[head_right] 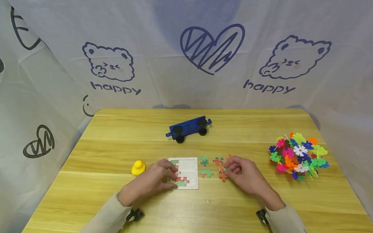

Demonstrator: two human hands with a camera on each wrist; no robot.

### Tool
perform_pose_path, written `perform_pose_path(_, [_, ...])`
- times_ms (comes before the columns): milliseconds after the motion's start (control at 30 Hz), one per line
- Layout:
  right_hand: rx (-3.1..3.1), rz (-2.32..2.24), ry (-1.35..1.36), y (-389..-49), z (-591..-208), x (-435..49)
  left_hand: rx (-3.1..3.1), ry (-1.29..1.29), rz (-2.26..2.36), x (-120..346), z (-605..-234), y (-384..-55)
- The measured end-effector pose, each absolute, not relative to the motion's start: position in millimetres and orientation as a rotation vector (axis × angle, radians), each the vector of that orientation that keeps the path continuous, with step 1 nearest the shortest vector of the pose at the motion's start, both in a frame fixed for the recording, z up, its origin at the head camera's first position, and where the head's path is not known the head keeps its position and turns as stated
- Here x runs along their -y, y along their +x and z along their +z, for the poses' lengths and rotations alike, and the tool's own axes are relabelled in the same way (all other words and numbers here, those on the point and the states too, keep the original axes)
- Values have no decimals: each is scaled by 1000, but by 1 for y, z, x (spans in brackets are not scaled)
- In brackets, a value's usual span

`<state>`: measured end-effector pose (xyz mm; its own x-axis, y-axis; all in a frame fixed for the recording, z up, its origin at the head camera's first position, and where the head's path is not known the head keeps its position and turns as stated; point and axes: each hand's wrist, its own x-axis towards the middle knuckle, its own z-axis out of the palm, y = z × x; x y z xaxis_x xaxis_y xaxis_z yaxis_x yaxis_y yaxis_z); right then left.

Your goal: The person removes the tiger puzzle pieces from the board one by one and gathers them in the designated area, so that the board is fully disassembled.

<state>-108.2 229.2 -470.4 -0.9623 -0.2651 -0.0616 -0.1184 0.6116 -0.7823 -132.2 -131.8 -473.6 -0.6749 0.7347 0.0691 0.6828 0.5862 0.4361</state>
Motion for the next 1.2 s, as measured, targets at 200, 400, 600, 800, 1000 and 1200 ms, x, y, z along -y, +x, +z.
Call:
perform_pose_path(200, [-2665,-1256,-339,-111,-473,-226,-2707,1193,664,135,-476,-131])
perform_pose_path(400, [-2661,-1229,-306,-112,-476,-225,-2695,1179,686,135,-478,-132])
perform_pose_path(600, [-2671,-1213,-309,-114,-478,-223,-2692,1167,681,134,-479,-132])
perform_pose_path(800, [-2715,-1155,-293,-115,-477,-222,-2694,1180,678,133,-479,-132])
perform_pose_path(1000, [-2729,-1144,-268,-112,-473,-224,-2689,1184,682,132,-477,-133])
perform_pose_path(1200, [-2730,-1186,-358,-109,-464,-215,-2688,1179,685,133,-477,-133])
